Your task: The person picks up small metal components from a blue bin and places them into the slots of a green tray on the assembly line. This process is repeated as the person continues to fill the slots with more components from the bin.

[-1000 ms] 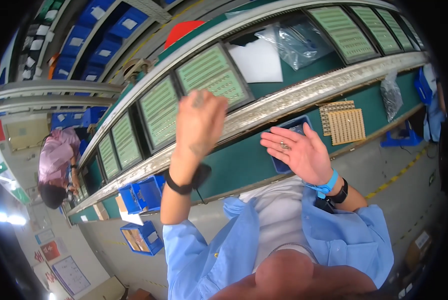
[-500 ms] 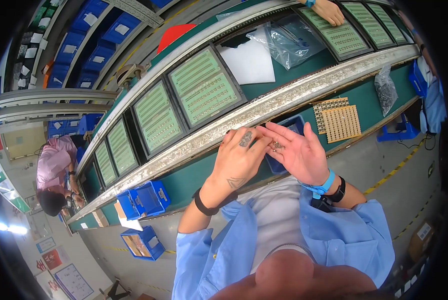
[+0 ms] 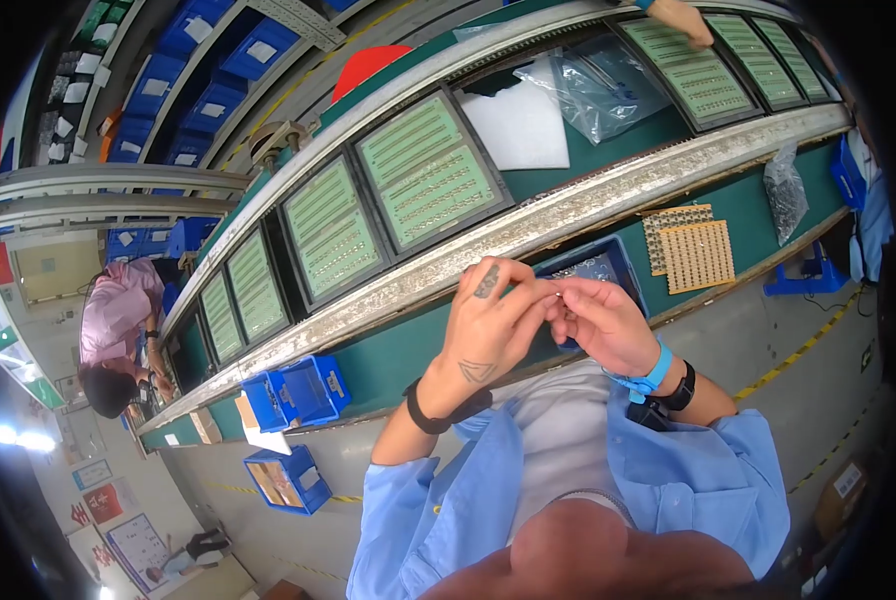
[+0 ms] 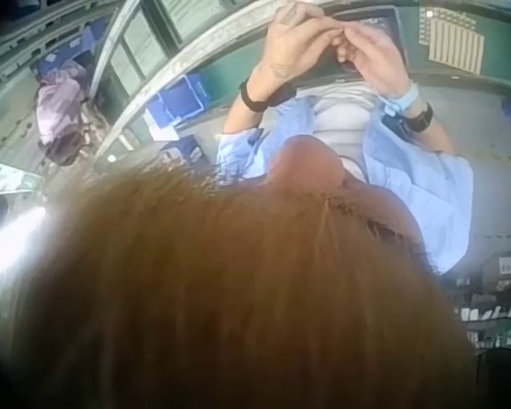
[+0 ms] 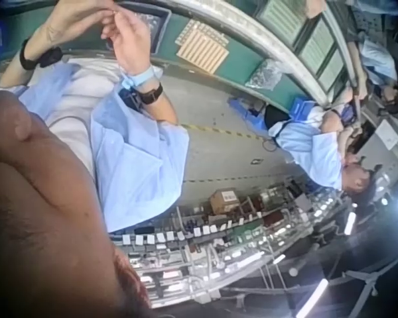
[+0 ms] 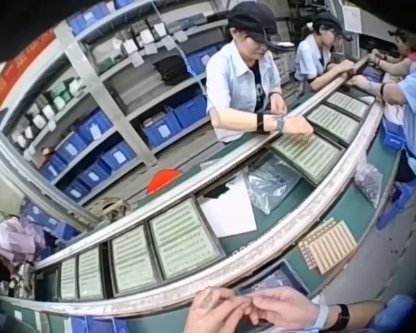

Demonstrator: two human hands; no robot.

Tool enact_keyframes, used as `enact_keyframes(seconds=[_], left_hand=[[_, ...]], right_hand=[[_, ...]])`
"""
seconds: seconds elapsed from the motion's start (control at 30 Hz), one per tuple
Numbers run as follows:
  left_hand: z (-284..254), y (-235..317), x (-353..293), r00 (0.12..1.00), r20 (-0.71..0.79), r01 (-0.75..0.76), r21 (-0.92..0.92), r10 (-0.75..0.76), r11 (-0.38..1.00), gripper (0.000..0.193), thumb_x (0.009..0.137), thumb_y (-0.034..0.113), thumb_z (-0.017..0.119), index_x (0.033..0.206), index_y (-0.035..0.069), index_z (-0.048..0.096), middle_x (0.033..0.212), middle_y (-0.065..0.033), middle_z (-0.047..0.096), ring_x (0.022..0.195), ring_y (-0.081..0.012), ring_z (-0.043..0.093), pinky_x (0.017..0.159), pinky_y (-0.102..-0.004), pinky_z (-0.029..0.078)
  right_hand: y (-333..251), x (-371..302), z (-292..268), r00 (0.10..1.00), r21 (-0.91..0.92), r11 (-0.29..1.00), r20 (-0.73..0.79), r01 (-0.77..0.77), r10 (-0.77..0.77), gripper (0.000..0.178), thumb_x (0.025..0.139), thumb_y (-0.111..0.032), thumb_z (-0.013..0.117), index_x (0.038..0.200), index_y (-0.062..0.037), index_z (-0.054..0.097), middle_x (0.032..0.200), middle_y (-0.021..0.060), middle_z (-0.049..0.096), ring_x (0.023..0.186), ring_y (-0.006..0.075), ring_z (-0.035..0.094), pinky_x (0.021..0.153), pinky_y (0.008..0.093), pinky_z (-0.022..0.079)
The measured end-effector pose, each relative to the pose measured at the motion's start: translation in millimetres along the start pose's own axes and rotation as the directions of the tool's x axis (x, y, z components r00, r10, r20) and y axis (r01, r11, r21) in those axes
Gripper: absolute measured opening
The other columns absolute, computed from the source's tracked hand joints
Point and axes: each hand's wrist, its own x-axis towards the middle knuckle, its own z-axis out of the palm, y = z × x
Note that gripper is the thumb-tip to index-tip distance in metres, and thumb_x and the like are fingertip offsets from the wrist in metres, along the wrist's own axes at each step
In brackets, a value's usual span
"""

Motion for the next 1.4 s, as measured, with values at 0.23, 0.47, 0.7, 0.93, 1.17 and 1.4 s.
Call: enact_keyframes(seconds=[0.23, 0.47, 0.7, 0.93, 1.17, 1.4], left_hand=[[1.4, 5.8, -1.5, 0.992, -0.056, -0.111, 0.06, 0.115, 0.992, 0.025, 0.072, 0.005, 0.082, 0.096, 0.01, 0.076, 0.089, -0.0032, 0.062, 0.084, -0.024, 0.061, 0.078, -0.0373, 0.046], [-6.7, 3.9, -0.2, 0.992, -0.05, -0.113, 0.1, 0.118, 0.989, 0.023, 0.072, 0.005, 0.083, 0.093, 0.01, 0.075, 0.088, -0.0028, 0.061, 0.085, -0.0236, 0.061, 0.077, -0.037, 0.045], [-1.7, 1.5, -7.4, 0.994, -0.077, -0.073, 0.021, 0.075, 0.997, 0.024, 0.071, 0.005, 0.084, 0.093, 0.009, 0.074, 0.088, -0.0033, 0.06, 0.085, -0.024, 0.061, 0.077, -0.0378, 0.045], [4.7, 1.4, -10.7, 0.99, -0.114, -0.082, 0.004, 0.082, 0.997, 0.026, 0.069, 0.004, 0.085, 0.092, 0.009, 0.075, 0.087, -0.0037, 0.06, 0.084, -0.0243, 0.061, 0.076, -0.0385, 0.046], [-0.2, 3.1, -8.4, 0.981, -0.133, -0.148, -0.032, 0.142, 0.989, 0.029, 0.067, 0.004, 0.085, 0.093, 0.009, 0.075, 0.085, -0.0021, 0.061, 0.081, -0.0238, 0.062, 0.075, -0.0378, 0.046], [-1.3, 4.3, -9.1, 0.97, -0.16, -0.179, 0.056, 0.186, 0.982, 0.028, 0.066, 0.004, 0.085, 0.091, 0.01, 0.074, 0.085, -0.0019, 0.062, 0.082, -0.0234, 0.062, 0.075, -0.0367, 0.047]], right_hand=[[6.8, 0.1, -5.7, 0.994, -0.063, 0.998, -0.108, -0.001, -0.006, 0.025, 0.104, -0.013, 0.063, 0.124, 0.0003, 0.067, 0.09, 0.0059, 0.068, 0.073, 0.0118, 0.061, 0.066, 0.0255, 0.051], [-3.7, -0.6, 12.3, 0.981, -0.335, 0.942, -0.184, 0.003, -0.069, 0.014, 0.103, -0.012, 0.063, 0.11, -0.0006, 0.068, 0.084, 0.0045, 0.067, 0.063, 0.0103, 0.057, 0.058, 0.0264, 0.049], [1.7, 2.0, 6.3, 0.976, -0.268, 0.963, -0.197, 0.041, -0.096, 0.013, 0.101, -0.009, 0.066, 0.109, 0.0002, 0.069, 0.084, 0.0055, 0.068, 0.062, 0.0092, 0.057, 0.056, 0.0249, 0.048], [-3.2, 2.1, 16.9, 0.976, -0.232, 0.973, -0.209, 0.008, -0.058, 0.01, 0.1, -0.009, 0.065, 0.104, 0.0, 0.067, 0.081, 0.0039, 0.065, 0.062, 0.0085, 0.056, 0.056, 0.0258, 0.048], [-2.9, -1.2, 8.4, 0.995, -0.161, 0.987, -0.09, 0.021, -0.036, 0.008, 0.102, -0.01, 0.064, 0.1, -0.0024, 0.064, 0.076, 0.0006, 0.059, 0.061, 0.0073, 0.052, 0.055, 0.0238, 0.043], [-1.8, 1.1, 17.5, 0.995, -0.113, 0.993, -0.103, -0.017, 0.005, 0.013, 0.104, -0.014, 0.059, 0.097, -0.0042, 0.058, 0.068, -0.0029, 0.047, 0.057, 0.0069, 0.042, 0.053, 0.0241, 0.034]])
